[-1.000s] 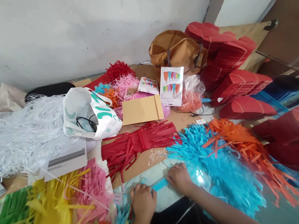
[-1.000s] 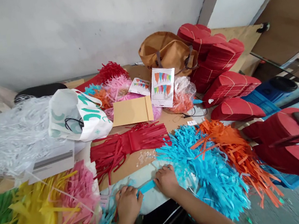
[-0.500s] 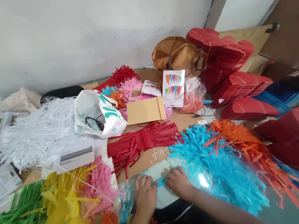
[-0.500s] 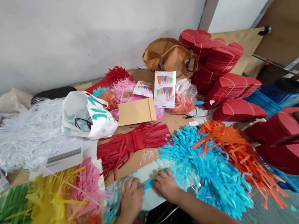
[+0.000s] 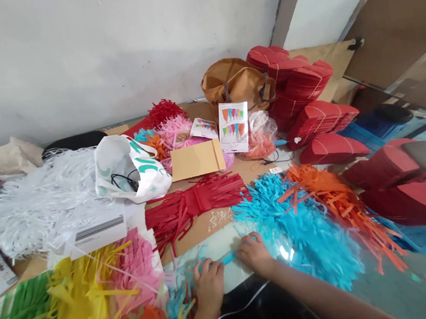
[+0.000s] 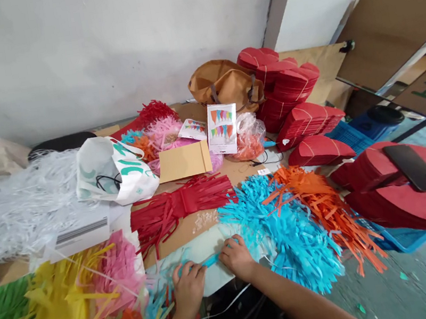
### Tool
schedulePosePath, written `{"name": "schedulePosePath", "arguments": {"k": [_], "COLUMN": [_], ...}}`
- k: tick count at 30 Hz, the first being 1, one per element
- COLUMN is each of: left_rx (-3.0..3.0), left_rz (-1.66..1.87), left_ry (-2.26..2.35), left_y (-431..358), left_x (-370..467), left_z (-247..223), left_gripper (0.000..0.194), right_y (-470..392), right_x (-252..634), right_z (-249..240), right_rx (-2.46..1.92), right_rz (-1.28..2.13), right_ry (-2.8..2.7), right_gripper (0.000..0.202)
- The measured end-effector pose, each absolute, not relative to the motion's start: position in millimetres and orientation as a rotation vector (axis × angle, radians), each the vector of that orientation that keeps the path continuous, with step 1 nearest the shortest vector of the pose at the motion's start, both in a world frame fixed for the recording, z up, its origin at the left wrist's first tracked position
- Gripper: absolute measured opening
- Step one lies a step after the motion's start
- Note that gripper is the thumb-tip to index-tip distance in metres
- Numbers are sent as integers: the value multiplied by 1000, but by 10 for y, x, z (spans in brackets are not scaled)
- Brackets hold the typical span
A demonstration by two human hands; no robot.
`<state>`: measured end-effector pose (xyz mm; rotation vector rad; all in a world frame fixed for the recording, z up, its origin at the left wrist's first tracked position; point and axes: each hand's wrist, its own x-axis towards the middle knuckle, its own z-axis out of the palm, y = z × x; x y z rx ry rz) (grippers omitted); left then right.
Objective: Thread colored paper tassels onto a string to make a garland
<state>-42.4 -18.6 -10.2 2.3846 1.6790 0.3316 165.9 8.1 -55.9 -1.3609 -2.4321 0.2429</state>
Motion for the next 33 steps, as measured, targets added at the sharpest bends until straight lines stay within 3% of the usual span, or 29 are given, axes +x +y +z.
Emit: {"name": "schedulePosePath", "arguments": {"k": [8,18,25,29,33], "left_rx": [2195,2111,2185,2351,2453], "left_rz": [370,267,234,273,294], "left_ry": [1830,1878,1884,1729,1674], "left_y": [-194,-54,13,-24,-72], "left_x": [-547,-464,-429,-411,-358], "left_z": [-104,-71,-21,-24,-33], "left_gripper": [17,23,11,25,20], "right_y": [206,322,295,156,131], "right_x": [1920,1846,1736,1650,1600], "right_z": [-491,-340,-314,-451,-551], "right_rx": [-1435,-1598,-1627,-1362,-1223], "right_rz": [413,684,574,359,241], "right_ry": [-2323,-2243,-2374,-2548,-2602], "right_gripper": [12,13,7,16,18]}}
